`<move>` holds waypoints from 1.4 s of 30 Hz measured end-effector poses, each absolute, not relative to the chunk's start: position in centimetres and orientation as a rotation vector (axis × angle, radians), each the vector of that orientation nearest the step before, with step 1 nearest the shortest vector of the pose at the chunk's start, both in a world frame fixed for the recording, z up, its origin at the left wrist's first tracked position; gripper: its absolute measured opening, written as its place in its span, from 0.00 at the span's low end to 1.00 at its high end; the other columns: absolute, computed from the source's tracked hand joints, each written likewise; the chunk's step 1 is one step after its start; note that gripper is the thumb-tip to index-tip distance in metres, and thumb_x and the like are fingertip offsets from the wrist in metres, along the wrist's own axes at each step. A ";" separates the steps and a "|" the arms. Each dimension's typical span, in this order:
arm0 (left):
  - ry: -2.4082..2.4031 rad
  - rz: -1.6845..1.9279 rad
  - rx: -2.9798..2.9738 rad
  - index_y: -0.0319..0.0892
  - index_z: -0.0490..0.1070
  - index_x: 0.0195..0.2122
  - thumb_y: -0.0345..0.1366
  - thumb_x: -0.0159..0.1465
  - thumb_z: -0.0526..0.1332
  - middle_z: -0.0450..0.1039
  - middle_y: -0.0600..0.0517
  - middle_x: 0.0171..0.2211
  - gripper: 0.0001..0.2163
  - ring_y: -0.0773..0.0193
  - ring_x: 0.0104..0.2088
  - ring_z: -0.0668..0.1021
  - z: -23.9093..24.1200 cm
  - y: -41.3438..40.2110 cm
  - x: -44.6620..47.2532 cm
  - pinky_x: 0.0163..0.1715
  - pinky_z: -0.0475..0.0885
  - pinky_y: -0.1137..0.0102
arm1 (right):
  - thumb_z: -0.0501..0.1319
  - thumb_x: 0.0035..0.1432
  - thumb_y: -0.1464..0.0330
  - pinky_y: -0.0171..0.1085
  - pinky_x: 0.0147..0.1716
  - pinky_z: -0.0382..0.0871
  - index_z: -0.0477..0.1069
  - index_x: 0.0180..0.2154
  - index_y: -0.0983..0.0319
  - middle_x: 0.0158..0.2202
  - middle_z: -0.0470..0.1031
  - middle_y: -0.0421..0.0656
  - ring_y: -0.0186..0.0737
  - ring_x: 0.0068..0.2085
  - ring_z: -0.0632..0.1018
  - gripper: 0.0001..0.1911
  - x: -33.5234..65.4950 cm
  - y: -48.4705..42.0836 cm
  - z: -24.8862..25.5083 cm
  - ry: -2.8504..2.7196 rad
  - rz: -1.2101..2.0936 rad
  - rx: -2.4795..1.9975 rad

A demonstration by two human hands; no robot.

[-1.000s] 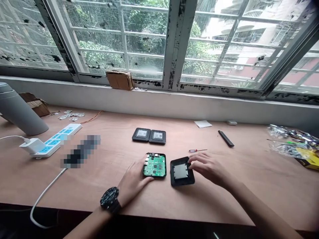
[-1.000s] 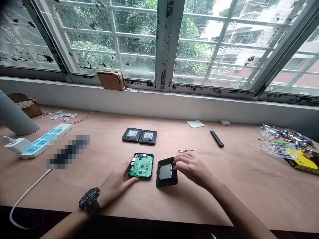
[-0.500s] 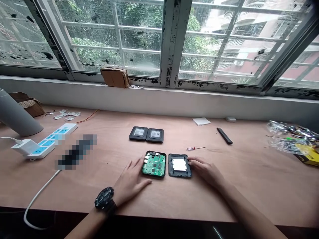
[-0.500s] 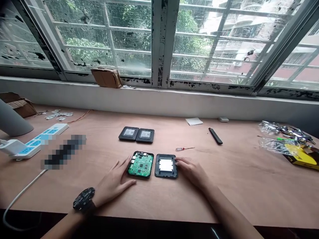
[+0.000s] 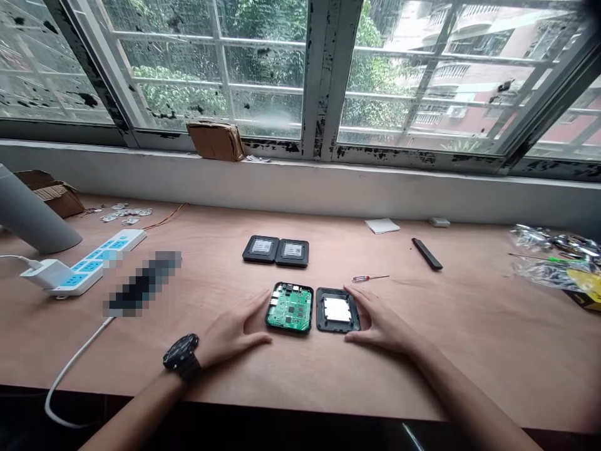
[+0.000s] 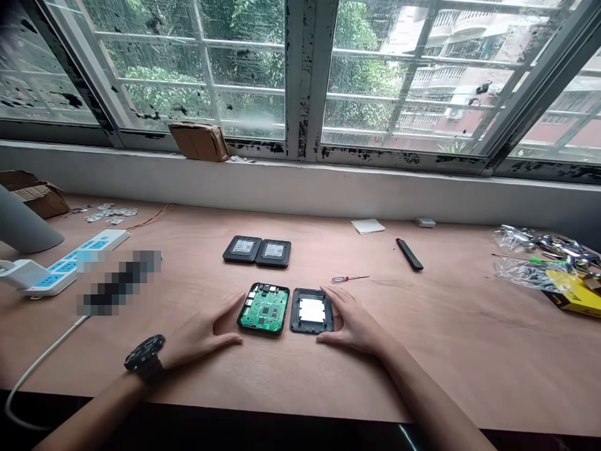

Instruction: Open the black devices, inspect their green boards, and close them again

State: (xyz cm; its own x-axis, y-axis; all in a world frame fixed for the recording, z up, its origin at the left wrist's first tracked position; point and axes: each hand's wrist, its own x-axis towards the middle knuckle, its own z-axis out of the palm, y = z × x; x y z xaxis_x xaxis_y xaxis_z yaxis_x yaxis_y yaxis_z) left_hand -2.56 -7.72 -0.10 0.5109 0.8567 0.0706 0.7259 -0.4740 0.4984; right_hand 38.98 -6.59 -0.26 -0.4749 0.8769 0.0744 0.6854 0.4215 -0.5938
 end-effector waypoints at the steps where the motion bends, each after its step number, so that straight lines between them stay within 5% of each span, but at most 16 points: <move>1: 1.298 0.450 2.309 0.50 0.43 0.74 0.57 0.62 0.66 0.49 0.48 0.72 0.46 0.50 0.70 0.60 0.1 -7.0 -2.8 0.68 0.60 0.56 | 0.73 0.48 0.49 0.60 0.66 0.57 0.51 0.71 0.52 0.71 0.56 0.50 0.63 0.69 0.59 0.55 38.9 -6.6 -0.3 -2.297 0.702 -1.333; 6: 1.111 0.446 2.273 0.53 0.46 0.73 0.56 0.51 0.74 0.52 0.48 0.72 0.54 0.48 0.70 0.61 0.7 -3.2 -2.0 0.68 0.59 0.56 | 0.70 0.54 0.51 0.58 0.65 0.60 0.43 0.72 0.51 0.66 0.63 0.51 0.58 0.66 0.66 0.54 40.2 -6.3 -1.3 -2.037 0.882 -1.185; 11: 0.905 0.483 2.420 0.47 0.52 0.72 0.58 0.47 0.76 0.58 0.43 0.69 0.55 0.45 0.68 0.64 0.9 -1.3 2.2 0.67 0.60 0.55 | 0.57 0.60 0.43 0.60 0.60 0.65 0.45 0.72 0.52 0.62 0.68 0.54 0.59 0.64 0.70 0.46 41.7 -5.3 -1.8 -1.648 0.967 -1.072; 16: 0.806 0.542 2.488 0.45 0.53 0.71 0.59 0.51 0.73 0.61 0.40 0.67 0.51 0.43 0.66 0.66 0.3 -1.8 4.3 0.65 0.61 0.51 | 0.37 0.67 0.45 0.61 0.53 0.73 0.34 0.73 0.52 0.66 0.65 0.55 0.59 0.61 0.73 0.39 41.7 -5.3 -1.4 -1.516 1.043 -1.110; 22: 0.918 0.591 2.418 0.48 0.63 0.67 0.55 0.59 0.70 0.71 0.45 0.62 0.38 0.50 0.59 0.76 -0.4 -0.8 1.2 0.58 0.71 0.59 | 0.28 0.67 0.45 0.57 0.55 0.74 0.45 0.73 0.56 0.69 0.61 0.53 0.57 0.61 0.74 0.41 39.8 -5.3 -0.1 -1.496 1.009 -1.098; 26: 1.056 0.692 2.327 0.46 0.73 0.59 0.48 0.68 0.63 0.82 0.49 0.47 0.21 0.57 0.45 0.83 -0.3 0.4 0.1 0.46 0.75 0.66 | 0.41 0.65 0.40 0.56 0.58 0.71 0.55 0.69 0.56 0.67 0.64 0.53 0.58 0.61 0.73 0.41 36.3 -3.9 2.6 -1.686 0.988 -1.013; 31: 1.061 0.746 2.247 0.46 0.75 0.57 0.46 0.70 0.60 0.83 0.50 0.44 0.18 0.59 0.42 0.83 -0.5 0.6 0.2 0.44 0.75 0.68 | 0.69 0.53 0.46 0.55 0.64 0.62 0.61 0.67 0.55 0.68 0.64 0.49 0.59 0.65 0.67 0.45 30.4 -3.0 4.7 -2.317 0.715 -1.074; 42: 1.106 0.746 2.297 0.48 0.76 0.56 0.48 0.71 0.58 0.82 0.48 0.46 0.18 0.57 0.43 0.82 -0.8 0.4 0.0 0.43 0.74 0.67 | 0.67 0.54 0.45 0.58 0.59 0.66 0.62 0.67 0.62 0.66 0.65 0.57 0.64 0.62 0.69 0.47 27.8 -4.7 3.2 -2.623 0.235 -1.157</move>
State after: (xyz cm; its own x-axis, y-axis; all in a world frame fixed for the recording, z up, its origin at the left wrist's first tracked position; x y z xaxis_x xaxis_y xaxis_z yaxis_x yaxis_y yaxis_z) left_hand 0.04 0.44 -0.80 0.5248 0.8096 0.2631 0.5474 -0.5577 0.6240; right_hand 27.78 -4.74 3.19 -0.6469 0.7423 0.1744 0.6996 0.6688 -0.2516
